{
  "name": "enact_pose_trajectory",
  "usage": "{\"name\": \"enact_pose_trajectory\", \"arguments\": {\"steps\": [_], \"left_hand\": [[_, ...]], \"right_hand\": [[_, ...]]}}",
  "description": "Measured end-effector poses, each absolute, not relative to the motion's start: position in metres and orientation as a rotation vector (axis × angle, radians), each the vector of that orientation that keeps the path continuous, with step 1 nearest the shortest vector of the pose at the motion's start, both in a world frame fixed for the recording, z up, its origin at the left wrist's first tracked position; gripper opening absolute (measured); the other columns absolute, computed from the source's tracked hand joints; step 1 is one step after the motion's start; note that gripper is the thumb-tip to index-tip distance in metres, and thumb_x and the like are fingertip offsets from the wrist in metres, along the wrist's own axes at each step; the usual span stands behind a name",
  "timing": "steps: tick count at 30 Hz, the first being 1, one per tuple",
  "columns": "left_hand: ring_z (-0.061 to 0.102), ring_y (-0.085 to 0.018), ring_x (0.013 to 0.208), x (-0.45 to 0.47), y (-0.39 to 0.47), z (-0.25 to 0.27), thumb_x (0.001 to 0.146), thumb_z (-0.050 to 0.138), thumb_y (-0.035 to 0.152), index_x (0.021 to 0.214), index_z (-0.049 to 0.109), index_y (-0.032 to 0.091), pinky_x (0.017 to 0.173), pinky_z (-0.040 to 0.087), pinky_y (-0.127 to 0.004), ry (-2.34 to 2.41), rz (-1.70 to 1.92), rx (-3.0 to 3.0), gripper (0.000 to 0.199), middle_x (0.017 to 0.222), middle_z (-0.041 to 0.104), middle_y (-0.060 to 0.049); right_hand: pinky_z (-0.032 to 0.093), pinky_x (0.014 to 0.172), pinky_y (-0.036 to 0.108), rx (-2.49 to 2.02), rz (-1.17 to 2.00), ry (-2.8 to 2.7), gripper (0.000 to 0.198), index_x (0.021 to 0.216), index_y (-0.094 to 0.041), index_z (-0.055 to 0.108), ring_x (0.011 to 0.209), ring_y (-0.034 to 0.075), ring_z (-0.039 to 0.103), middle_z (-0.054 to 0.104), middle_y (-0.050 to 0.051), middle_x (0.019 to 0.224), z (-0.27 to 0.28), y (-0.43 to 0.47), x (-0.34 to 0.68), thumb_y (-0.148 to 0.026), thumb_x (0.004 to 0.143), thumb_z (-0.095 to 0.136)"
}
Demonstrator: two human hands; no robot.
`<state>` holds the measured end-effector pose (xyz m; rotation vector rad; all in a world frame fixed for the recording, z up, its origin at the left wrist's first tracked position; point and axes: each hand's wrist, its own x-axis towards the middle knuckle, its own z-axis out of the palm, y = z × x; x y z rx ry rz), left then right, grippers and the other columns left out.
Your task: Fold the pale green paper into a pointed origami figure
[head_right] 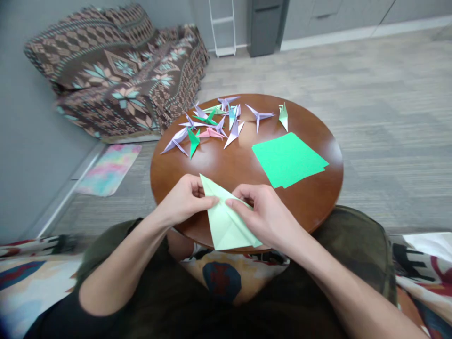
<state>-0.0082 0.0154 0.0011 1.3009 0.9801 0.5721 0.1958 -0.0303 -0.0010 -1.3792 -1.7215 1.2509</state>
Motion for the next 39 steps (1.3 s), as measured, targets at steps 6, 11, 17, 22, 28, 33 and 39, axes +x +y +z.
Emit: {"name": "enact_pose_trajectory", "arguments": {"steps": [6, 11, 17, 22, 28, 33, 39], "left_hand": [[0.065, -0.013, 0.058, -0.016, 0.021, 0.009, 0.063, 0.074, 0.012, 0.066, 0.073, 0.013, 0.059, 0.051, -0.022, 1.019, 0.594, 1.243, 0.003, 0.064, 0.072, -0.002], [0.064, -0.012, 0.053, -0.021, 0.025, 0.01, 0.063, 0.076, 0.014, 0.064, 0.073, 0.013, 0.056, 0.053, -0.02, 1.027, 0.62, 1.253, 0.003, 0.058, 0.071, -0.002], [0.064, -0.01, 0.05, -0.025, 0.03, 0.012, 0.064, 0.077, 0.013, 0.063, 0.072, 0.013, 0.053, 0.053, -0.017, 1.069, 0.65, 1.252, 0.005, 0.054, 0.07, -0.003], [0.069, -0.012, 0.057, -0.03, 0.031, 0.008, 0.074, 0.081, 0.019, 0.072, 0.074, 0.013, 0.059, 0.058, -0.019, 1.017, 0.675, 1.255, 0.01, 0.062, 0.073, -0.003], [0.075, -0.012, 0.069, -0.033, 0.028, 0.005, 0.08, 0.085, 0.023, 0.099, 0.079, 0.016, 0.07, 0.059, -0.018, 0.875, 0.645, 1.326, 0.021, 0.077, 0.079, -0.003], [0.077, -0.015, 0.07, -0.032, 0.03, 0.007, 0.076, 0.088, 0.024, 0.092, 0.081, 0.013, 0.071, 0.063, -0.022, 0.888, 0.634, 1.321, 0.021, 0.076, 0.08, -0.004], [0.076, -0.013, 0.066, -0.034, 0.03, 0.008, 0.075, 0.09, 0.022, 0.088, 0.083, 0.015, 0.068, 0.061, -0.017, 0.866, 0.644, 1.369, 0.016, 0.074, 0.081, -0.003]], "right_hand": [[0.037, 0.054, 0.025, -1.357, 1.234, -1.856, 0.033, 0.073, -0.018, 0.064, 0.064, 0.015, 0.051, 0.057, 0.0, 0.066, -0.002, -0.032, 0.201, -0.039, 0.098, 0.059], [0.036, 0.053, 0.025, -1.33, 1.278, -1.903, 0.033, 0.076, -0.018, 0.065, 0.063, 0.015, 0.051, 0.057, 0.0, 0.067, -0.003, -0.033, 0.203, -0.039, 0.1, 0.057], [0.036, 0.054, 0.025, -1.313, 1.35, -1.895, 0.033, 0.076, -0.018, 0.065, 0.064, 0.015, 0.051, 0.058, 0.0, 0.068, -0.002, -0.034, 0.205, -0.04, 0.1, 0.057], [0.035, 0.054, 0.025, -1.328, 1.376, -1.819, 0.031, 0.076, -0.018, 0.065, 0.064, 0.014, 0.05, 0.057, -0.001, 0.068, -0.003, -0.032, 0.205, -0.039, 0.098, 0.06], [0.036, 0.056, 0.025, -1.328, 1.388, -1.759, 0.029, 0.077, -0.017, 0.067, 0.064, 0.013, 0.05, 0.059, -0.001, 0.068, -0.001, -0.031, 0.204, -0.038, 0.097, 0.063], [0.036, 0.056, 0.024, -1.333, 1.408, -1.736, 0.027, 0.077, -0.017, 0.068, 0.065, 0.013, 0.051, 0.06, -0.002, 0.068, 0.001, -0.031, 0.204, -0.037, 0.095, 0.065], [0.036, 0.055, 0.024, -1.349, 1.378, -1.738, 0.031, 0.073, -0.016, 0.068, 0.063, 0.012, 0.05, 0.061, -0.001, 0.066, 0.003, -0.031, 0.205, -0.039, 0.095, 0.065]]}}
